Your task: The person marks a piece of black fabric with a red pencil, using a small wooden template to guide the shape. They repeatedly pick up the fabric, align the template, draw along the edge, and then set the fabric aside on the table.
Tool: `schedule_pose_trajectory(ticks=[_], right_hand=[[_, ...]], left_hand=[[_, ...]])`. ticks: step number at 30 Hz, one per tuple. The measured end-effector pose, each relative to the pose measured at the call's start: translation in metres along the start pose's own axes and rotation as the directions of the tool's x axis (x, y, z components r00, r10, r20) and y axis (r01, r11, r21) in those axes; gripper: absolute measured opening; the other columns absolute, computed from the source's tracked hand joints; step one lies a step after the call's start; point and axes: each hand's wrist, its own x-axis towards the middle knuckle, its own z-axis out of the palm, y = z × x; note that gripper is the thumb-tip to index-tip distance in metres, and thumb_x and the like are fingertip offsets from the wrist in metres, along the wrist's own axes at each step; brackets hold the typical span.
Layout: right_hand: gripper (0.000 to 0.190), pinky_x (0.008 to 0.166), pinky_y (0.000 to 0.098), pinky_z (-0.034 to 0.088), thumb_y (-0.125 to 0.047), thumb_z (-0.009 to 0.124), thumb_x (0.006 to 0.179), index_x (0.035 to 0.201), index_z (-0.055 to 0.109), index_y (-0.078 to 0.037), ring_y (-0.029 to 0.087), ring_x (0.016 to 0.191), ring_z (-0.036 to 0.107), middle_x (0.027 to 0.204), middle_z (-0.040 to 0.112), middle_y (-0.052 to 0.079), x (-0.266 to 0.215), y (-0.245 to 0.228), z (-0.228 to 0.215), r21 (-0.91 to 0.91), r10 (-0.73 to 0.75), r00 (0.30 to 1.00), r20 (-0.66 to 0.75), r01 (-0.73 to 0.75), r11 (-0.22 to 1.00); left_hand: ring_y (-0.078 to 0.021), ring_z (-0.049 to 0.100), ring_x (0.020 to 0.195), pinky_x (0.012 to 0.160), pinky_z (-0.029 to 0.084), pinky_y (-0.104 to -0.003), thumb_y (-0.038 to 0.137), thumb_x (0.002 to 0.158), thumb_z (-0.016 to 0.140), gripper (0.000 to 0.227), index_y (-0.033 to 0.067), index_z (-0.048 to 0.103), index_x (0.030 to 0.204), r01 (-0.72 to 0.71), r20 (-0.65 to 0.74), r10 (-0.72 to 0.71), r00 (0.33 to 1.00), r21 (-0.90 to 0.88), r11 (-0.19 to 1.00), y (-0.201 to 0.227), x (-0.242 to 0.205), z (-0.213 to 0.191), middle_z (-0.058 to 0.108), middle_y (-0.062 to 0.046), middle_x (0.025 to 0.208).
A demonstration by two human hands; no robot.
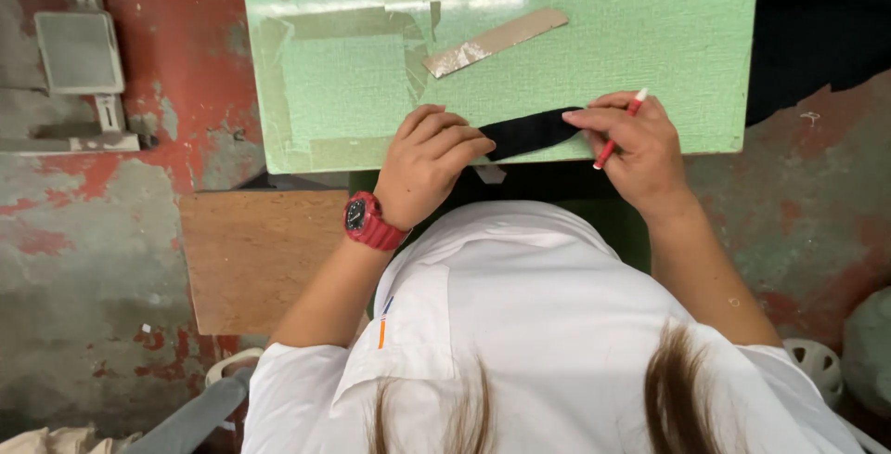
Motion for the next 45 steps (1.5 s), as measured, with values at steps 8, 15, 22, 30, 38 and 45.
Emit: schedule_pose_trajectory(ticks=[8,15,22,30,38,45], right_hand=[[0.018,0.102,0.0429,0.053,0.024,0.066,0.102,0.107,0.066,0.006,0.036,0.109,0.064,0.109,0.073,0.023,-0.014,-0.018,-0.027,0.111,0.110,0.986,-0.129,-0.096,0.989],[0.016,0.091,0.0392,0.053,0.006,0.079,0.095,0.105,0.079,-0.006,0.033,0.097,0.065,0.112,0.080,0.014,0.000,-0.003,-0.005,-0.039,-0.177,0.984,0.010,0.178,0.983],[0.022,0.087,0.0411,0.054,0.005,0.084,0.094,0.114,0.076,0.007,0.032,0.091,0.057,0.104,0.078,0.019,-0.006,-0.004,-0.006,0.075,-0.020,0.998,-0.055,0.025,0.997],[0.012,0.087,0.0435,0.055,0.005,0.086,0.093,0.104,0.081,0.003,0.037,0.095,0.064,0.100,0.073,0.018,-0.018,0.005,-0.013,0.037,-0.108,0.993,-0.036,0.110,0.993],[0.026,0.092,0.0426,0.050,0.008,0.090,0.092,0.110,0.071,0.011,0.032,0.095,0.059,0.091,0.069,0.018,-0.009,-0.019,-0.006,0.152,0.193,0.978,-0.078,-0.180,0.972],[0.031,0.096,0.0390,0.041,-0.007,0.093,0.089,0.111,0.075,0.004,0.029,0.096,0.048,0.107,0.077,0.017,-0.018,-0.010,-0.010,0.082,0.166,0.985,-0.051,-0.161,0.984]], left_hand=[[-0.0293,0.064,0.113,0.109,0.046,-0.052,-0.003,0.103,0.052,0.031,0.0090,0.066,0.128,0.005,0.192,0.009,0.981,-0.076,0.997,0.008,-0.004,-0.027,0.068,-0.009,0.126],[-0.0250,0.065,0.100,0.095,0.050,-0.040,0.035,0.108,0.058,0.029,0.0148,0.071,0.124,-0.067,0.042,0.063,0.997,0.094,0.993,0.019,-0.002,-0.001,0.068,-0.005,0.107],[-0.0212,0.065,0.093,0.090,0.050,-0.037,0.026,0.106,0.061,0.016,0.0183,0.075,0.103,-0.056,-0.012,0.058,0.998,0.132,0.990,0.012,-0.009,0.004,0.066,-0.002,0.099],[-0.0210,0.067,0.095,0.090,0.049,-0.038,0.023,0.109,0.058,0.021,0.0188,0.075,0.099,-0.003,-0.071,0.008,0.997,0.078,0.997,0.013,-0.013,0.006,0.070,-0.002,0.103],[-0.0218,0.067,0.096,0.090,0.046,-0.038,0.024,0.104,0.067,0.011,0.0181,0.075,0.098,0.024,-0.059,-0.021,0.998,0.035,0.999,0.017,-0.014,0.009,0.070,-0.002,0.104],[-0.0224,0.067,0.098,0.090,0.045,-0.038,0.022,0.105,0.065,0.013,0.0181,0.076,0.099,0.048,-0.026,-0.048,0.999,0.005,0.999,0.016,-0.016,0.007,0.070,-0.003,0.106]])
